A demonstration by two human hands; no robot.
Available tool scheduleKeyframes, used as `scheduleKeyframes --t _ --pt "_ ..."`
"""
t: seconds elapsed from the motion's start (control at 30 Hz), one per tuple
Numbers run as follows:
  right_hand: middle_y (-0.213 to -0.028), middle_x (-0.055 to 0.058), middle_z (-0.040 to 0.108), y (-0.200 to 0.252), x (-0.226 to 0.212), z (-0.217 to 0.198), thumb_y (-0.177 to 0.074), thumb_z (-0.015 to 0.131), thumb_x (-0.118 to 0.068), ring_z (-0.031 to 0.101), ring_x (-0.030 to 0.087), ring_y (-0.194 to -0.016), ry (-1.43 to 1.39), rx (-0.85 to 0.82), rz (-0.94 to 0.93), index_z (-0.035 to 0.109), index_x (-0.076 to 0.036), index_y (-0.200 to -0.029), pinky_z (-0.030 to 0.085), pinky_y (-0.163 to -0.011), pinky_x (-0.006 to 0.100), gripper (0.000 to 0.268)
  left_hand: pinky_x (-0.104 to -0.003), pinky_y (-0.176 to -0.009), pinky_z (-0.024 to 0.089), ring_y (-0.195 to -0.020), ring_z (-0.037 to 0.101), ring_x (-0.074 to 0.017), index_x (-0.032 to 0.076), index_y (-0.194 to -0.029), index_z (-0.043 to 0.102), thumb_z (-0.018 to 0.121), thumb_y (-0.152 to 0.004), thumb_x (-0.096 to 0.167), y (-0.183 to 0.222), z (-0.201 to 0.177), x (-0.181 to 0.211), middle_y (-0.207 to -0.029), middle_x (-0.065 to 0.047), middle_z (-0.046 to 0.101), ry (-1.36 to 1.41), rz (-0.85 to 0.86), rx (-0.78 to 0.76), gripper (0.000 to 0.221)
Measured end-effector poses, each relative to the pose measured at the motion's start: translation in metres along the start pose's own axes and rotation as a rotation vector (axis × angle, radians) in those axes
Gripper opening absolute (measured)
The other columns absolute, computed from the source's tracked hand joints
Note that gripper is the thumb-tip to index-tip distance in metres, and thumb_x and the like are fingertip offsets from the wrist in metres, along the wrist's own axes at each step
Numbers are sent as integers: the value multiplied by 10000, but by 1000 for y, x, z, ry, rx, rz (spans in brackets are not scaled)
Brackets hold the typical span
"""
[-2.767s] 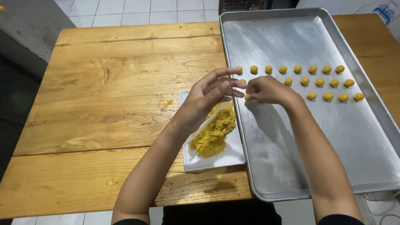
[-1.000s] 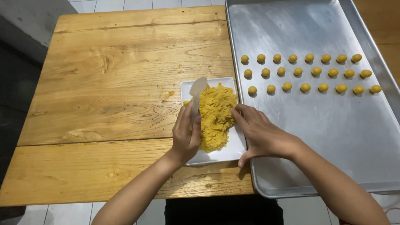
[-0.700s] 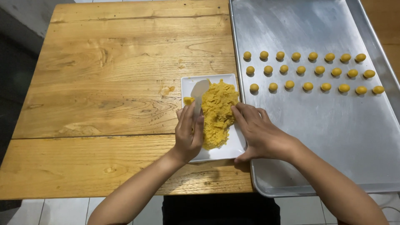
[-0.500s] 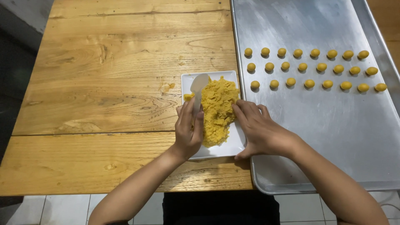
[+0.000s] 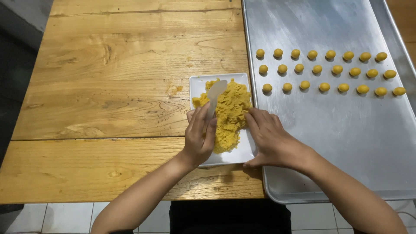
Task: A person portions yellow dough using a small spatula, rolls it into small balls between their hands, and arranges them in rows on a metal baking tray.
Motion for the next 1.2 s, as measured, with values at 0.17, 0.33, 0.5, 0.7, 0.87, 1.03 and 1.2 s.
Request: scheduleKeyframes --t 0.17,0.33,0.5,0.7,0.87,1.03,1.2 --pt "-1363 267 501 10 -11 0 -623 987 -562 484 419 -1336 1 14 20 381 91 -1474 418 -1064 535 1232 -342 -857 380 -775 549 -181 -33 -1449 447 482 -1045 85 4 2 -4 -929 -38 575 11 -4 -19 423" --pt "-1347 272 536 17 -16 -18 -665 984 -426 524 424 -1308 -76 -9 51 376 83 -1494 446 -1057 539 1147 -350 -863 377 -814 576 -193 -27 -1452 446 495 -1040 55 -1 0 4 -946 -38 584 12 2 -27 423" --pt "-1289 212 606 14 6 -24 -856 767 -254 653 395 -1175 -275 225 88 542 37 -1392 553 -954 506 650 -344 -867 371 -816 569 -176 -14 -1470 438 491 -1041 43 1 2 -1 -920 -23 558 32 -2 -42 436" --pt "-1222 147 688 3 6 1 -893 741 -213 677 310 -1173 -62 282 -8 618 -16 -1346 544 -948 456 509 -345 -873 378 -819 572 -177 -21 -1448 457 502 -1034 53 0 0 0 -934 -25 579 33 -10 -46 423" --pt "-1017 71 683 -13 24 48 -869 776 -267 702 249 -965 49 420 -11 697 -60 -1167 551 -808 365 371 -345 -880 386 -822 572 -180 -17 -1449 461 507 -1031 50 2 0 -1 -936 -31 581 19 3 -46 426" --pt "-970 37 656 -10 14 39 -850 773 -238 687 226 -913 92 448 -8 694 -95 -1125 527 -757 340 320 -344 -862 398 -790 559 -176 -19 -1441 465 501 -1038 68 -6 -4 7 -924 -32 580 19 -9 -46 414" --pt "-1018 180 701 2 -4 -9 -922 684 -90 730 353 -950 -499 408 -6 637 9 -1269 594 -777 420 363 -329 -786 464 -777 546 -162 -17 -1440 473 434 -1060 79 -12 -10 0 -930 -62 585 132 -115 -84 394"
Point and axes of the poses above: each hand's wrist, its own y-axis away from the middle knuckle, its own z-axis out of the palm, x = y × z, the point moved 1 cm from there along -y, towards the middle knuckle
